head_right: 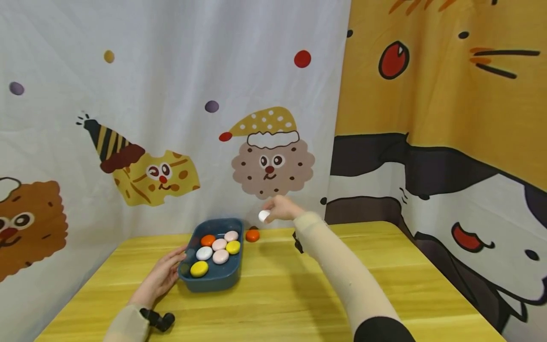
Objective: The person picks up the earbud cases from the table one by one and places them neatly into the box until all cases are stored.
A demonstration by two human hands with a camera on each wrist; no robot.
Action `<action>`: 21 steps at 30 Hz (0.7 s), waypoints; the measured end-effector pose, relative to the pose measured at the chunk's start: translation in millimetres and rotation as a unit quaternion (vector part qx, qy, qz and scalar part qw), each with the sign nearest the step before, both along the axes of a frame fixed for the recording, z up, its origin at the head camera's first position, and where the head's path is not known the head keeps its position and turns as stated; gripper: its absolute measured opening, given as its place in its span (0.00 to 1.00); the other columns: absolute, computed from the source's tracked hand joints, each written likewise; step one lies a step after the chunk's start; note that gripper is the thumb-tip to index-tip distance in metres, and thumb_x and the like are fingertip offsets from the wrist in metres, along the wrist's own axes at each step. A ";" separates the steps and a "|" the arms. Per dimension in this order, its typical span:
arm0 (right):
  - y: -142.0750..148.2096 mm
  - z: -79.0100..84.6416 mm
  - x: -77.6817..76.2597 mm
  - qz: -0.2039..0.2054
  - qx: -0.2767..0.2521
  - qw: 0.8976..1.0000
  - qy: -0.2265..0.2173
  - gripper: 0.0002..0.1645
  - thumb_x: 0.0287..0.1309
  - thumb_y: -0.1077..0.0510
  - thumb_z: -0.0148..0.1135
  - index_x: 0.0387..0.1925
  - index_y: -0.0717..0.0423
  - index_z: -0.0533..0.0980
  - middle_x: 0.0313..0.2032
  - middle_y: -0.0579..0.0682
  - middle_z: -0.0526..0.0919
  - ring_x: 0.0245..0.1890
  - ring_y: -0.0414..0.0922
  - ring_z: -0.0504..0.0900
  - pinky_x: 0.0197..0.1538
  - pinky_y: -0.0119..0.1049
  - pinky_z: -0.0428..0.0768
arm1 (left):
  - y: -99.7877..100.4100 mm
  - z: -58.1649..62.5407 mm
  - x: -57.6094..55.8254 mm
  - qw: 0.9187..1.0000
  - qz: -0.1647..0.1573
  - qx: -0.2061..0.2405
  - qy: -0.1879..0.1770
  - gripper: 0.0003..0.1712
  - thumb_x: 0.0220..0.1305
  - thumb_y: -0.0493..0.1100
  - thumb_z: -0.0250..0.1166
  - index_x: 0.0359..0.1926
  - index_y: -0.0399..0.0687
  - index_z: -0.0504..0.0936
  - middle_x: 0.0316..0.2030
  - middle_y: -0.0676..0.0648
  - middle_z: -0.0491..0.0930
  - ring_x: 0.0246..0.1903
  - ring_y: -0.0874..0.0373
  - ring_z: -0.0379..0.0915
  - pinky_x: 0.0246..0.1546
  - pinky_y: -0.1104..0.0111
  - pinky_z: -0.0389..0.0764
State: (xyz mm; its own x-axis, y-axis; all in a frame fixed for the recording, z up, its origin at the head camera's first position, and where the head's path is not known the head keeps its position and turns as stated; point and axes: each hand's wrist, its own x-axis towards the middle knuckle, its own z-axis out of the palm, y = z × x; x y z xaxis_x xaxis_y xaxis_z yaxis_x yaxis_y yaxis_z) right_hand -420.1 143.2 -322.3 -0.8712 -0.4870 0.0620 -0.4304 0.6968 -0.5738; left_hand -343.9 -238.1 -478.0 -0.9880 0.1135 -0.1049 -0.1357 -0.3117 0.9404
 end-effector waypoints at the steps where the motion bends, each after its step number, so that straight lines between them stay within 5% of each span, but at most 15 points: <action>1: -1.9 0.1 0.6 0.001 0.002 1.000 -0.002 0.29 0.48 0.58 0.75 0.54 0.59 0.80 0.49 0.50 0.83 0.50 0.50 0.78 0.53 0.46 0.76 | 0.0 -0.5 -0.1 1.000 0.002 0.001 0.000 0.35 0.69 0.37 0.57 0.74 0.40 0.56 0.42 0.49 0.82 0.25 0.65 0.76 0.23 0.76 0.76; 14: -32.7 -9.2 4.6 0.040 0.023 0.999 0.018 0.25 0.47 0.57 0.76 0.50 0.54 0.82 0.46 0.47 0.84 0.47 0.48 0.79 0.47 0.38 0.78 | 0.8 -0.6 0.1 1.000 0.002 -0.003 0.005 0.35 0.70 0.38 0.57 0.74 0.40 0.56 0.39 0.51 0.81 0.22 0.66 0.74 0.22 0.77 0.74; 21: -51.2 -12.1 10.8 0.059 0.021 0.998 -0.007 0.25 0.48 0.57 0.75 0.51 0.54 0.82 0.48 0.48 0.83 0.42 0.43 0.79 0.46 0.37 0.78 | -0.4 0.1 0.6 1.000 -0.008 -0.005 0.010 0.36 0.71 0.39 0.57 0.74 0.40 0.54 0.41 0.51 0.81 0.22 0.66 0.74 0.23 0.77 0.75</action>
State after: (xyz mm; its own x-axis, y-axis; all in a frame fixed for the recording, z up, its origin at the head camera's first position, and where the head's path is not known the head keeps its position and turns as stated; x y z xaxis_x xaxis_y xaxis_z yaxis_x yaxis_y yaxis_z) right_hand -409.3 92.0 -334.5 -0.8083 -0.5881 0.0275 -0.5027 0.6652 -0.5520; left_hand -343.3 -238.4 -477.9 -0.9880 0.1282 -0.0862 -0.1215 -0.3001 0.9461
